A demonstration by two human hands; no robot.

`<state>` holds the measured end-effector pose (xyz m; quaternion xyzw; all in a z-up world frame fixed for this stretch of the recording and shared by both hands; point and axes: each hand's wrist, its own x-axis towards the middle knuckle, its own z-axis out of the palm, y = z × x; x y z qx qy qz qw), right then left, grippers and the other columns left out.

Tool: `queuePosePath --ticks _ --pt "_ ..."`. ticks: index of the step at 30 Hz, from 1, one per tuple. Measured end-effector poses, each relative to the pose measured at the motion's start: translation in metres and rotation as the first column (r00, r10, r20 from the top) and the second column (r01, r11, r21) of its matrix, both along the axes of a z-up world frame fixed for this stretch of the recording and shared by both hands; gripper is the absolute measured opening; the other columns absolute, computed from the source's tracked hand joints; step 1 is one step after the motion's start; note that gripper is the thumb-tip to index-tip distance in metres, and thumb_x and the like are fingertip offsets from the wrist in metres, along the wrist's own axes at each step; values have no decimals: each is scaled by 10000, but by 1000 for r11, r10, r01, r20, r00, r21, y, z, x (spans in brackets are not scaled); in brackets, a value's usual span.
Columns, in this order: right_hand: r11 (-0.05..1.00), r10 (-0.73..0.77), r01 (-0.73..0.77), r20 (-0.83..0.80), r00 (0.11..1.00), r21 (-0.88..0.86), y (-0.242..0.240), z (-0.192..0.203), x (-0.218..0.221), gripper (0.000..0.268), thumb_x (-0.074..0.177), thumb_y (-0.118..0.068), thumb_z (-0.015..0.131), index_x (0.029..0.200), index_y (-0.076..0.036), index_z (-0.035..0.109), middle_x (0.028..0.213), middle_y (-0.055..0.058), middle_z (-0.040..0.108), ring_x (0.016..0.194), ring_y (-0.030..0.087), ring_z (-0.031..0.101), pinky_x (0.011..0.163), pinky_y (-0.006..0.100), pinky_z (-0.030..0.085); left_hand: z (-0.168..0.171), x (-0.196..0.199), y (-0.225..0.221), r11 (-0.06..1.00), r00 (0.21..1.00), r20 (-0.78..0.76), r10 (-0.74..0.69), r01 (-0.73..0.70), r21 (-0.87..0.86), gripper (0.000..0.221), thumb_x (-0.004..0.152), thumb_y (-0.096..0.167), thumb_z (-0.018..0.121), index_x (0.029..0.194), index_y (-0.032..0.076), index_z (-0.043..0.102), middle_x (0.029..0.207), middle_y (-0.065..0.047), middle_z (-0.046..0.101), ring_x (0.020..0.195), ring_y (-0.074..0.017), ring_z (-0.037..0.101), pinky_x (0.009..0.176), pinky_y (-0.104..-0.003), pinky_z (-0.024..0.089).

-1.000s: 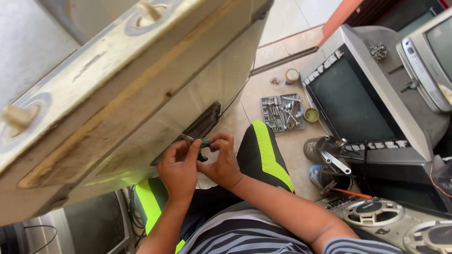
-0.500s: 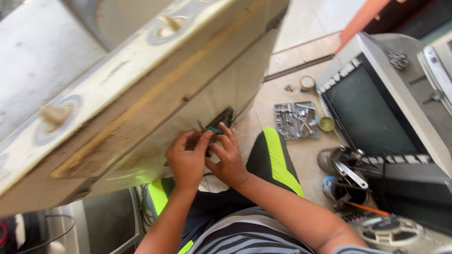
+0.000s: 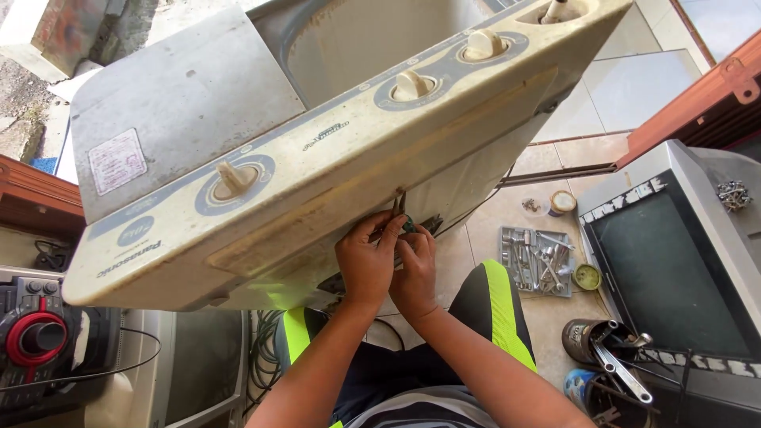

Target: Disassembling the top control panel of a washing machine using a power drill, screwdriver, and scissors.

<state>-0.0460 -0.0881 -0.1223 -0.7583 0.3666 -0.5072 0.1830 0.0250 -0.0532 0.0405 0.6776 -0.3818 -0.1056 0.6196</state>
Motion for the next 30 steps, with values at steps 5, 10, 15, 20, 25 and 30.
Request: queuePosePath --ticks 5,10,15,20,25,30 --pt "996 -29 26 -26 999 -82 -13 9 2 232 802 -98 861 881 -113 644 912 69 507 1191 466 568 1036 487 490 -3 4 -9 1000 998 -70 -10 8 -22 189 892 242 841 1003 89 829 872 -162 796 853 -310 776 759 -438 632" --pt "990 -42 39 -21 999 -135 -17 10 -1 225 819 -108 854 915 -109 650 902 56 483 1173 442 575 1034 481 489 -3 1 -10 998 994 -109 3 -10 -62 186 897 220 839 1008 71 829 873 -176 795 853 -316 775 749 -434 632" --pt "997 -25 16 123 992 74 -5 40 0 402 866 -97 831 1131 -108 529 1181 108 473 1113 385 577 901 480 550 -10 1 -12 997 995 -97 20 -27 -68 178 900 204 835 1005 60 828 882 -179 797 838 -297 777 746 -415 630" --pt "902 -13 -74 199 980 426 6 79 9 458 964 -67 696 1330 -46 421 1193 226 509 1167 499 586 1003 618 502 -15 2 -15 996 996 -80 33 -39 -79 162 887 188 840 987 61 834 867 -174 796 833 -291 776 720 -400 630" --pt "828 62 -60 15 998 557 -24 52 2 361 937 -192 695 1205 -86 477 1028 208 596 1011 506 629 854 603 523 -10 -1 -14 995 997 -43 65 -69 -75 152 883 196 846 968 70 835 859 -159 796 818 -273 778 711 -383 629" --pt "831 61 -11 -71 996 557 -40 39 1 350 924 -316 696 1093 -126 457 914 200 617 879 549 644 762 651 516 -3 0 -12 995 998 -14 68 -69 -65 130 880 219 844 954 113 843 842 -133 797 820 -283 776 719 -382 627"
